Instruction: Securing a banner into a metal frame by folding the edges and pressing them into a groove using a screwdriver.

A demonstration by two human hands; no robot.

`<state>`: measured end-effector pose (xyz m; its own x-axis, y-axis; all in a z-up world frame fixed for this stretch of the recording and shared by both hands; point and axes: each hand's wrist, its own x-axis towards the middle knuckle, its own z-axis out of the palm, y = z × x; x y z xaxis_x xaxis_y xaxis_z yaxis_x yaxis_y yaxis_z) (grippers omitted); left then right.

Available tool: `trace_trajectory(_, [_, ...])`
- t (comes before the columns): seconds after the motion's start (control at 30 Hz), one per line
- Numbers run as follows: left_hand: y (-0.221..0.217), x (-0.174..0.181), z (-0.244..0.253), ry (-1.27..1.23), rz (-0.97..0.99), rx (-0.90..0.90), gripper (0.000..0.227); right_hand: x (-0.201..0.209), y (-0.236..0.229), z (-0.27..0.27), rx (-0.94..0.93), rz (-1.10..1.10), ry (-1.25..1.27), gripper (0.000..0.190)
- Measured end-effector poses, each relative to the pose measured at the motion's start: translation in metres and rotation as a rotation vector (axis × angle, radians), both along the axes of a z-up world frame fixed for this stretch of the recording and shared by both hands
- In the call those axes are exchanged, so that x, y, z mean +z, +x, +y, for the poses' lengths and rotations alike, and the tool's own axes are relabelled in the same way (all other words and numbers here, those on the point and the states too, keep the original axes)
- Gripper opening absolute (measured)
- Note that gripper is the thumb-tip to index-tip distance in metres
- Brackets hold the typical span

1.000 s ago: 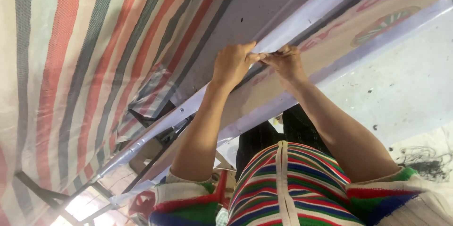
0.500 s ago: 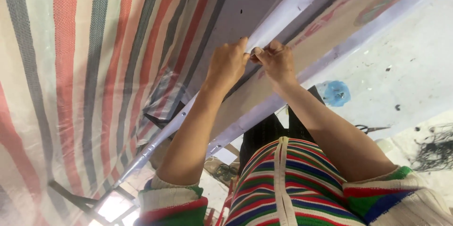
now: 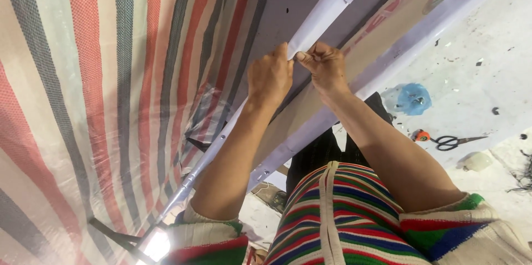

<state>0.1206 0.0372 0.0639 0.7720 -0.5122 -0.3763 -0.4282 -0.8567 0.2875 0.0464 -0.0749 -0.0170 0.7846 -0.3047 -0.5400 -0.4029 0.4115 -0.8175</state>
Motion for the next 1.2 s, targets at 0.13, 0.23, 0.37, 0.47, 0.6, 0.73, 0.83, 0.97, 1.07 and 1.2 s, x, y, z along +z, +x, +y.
trace_trajectory(0.13, [-0.003, 0.001, -0.003, 0.028, -0.019, 0.020, 0.028, 0.000, 0.000, 0.001, 0.002, -0.013, -0.025, 0.011])
trace_trajectory(0.23, [-0.001, -0.003, -0.006, 0.041, -0.031, 0.050, 0.023, -0.010, 0.001, 0.000, 0.007, -0.011, -0.053, 0.011])
trace_trajectory(0.37, [-0.004, -0.009, -0.008, 0.059, -0.061, 0.069, 0.019, -0.011, 0.002, 0.002, 0.018, 0.063, -0.077, 0.011])
trace_trajectory(0.47, [-0.010, -0.019, -0.006, 0.078, -0.091, 0.063, 0.019, 0.013, 0.004, 0.000, -0.008, 0.225, -0.114, 0.006])
trace_trajectory(0.6, [-0.013, -0.028, -0.005, 0.087, -0.109, 0.071, 0.019, 0.053, 0.006, -0.037, 0.042, 0.061, -0.417, 0.021])
trace_trajectory(0.73, [-0.015, -0.042, 0.000, -0.006, -0.128, 0.181, 0.018, 0.063, 0.038, -0.059, 0.217, -0.491, -1.148, 0.039])
trace_trajectory(0.83, [-0.018, -0.051, 0.002, -0.035, -0.167, 0.183, 0.018, 0.050, 0.064, -0.066, 0.670, -0.701, -1.532, 0.018])
trace_trajectory(0.97, [-0.021, -0.061, 0.006, -0.098, -0.330, 0.125, 0.015, 0.044, 0.077, -0.071, 1.083, -0.706, -1.712, 0.020])
trace_trajectory(1.07, [-0.020, -0.061, 0.006, -0.126, -0.401, 0.104, 0.031, 0.030, 0.077, -0.076, 0.844, -0.976, -1.772, 0.021])
trace_trajectory(1.2, [-0.027, -0.070, 0.019, -0.130, -0.500, 0.069, 0.032, 0.042, 0.080, -0.078, 0.710, -1.150, -1.742, 0.033])
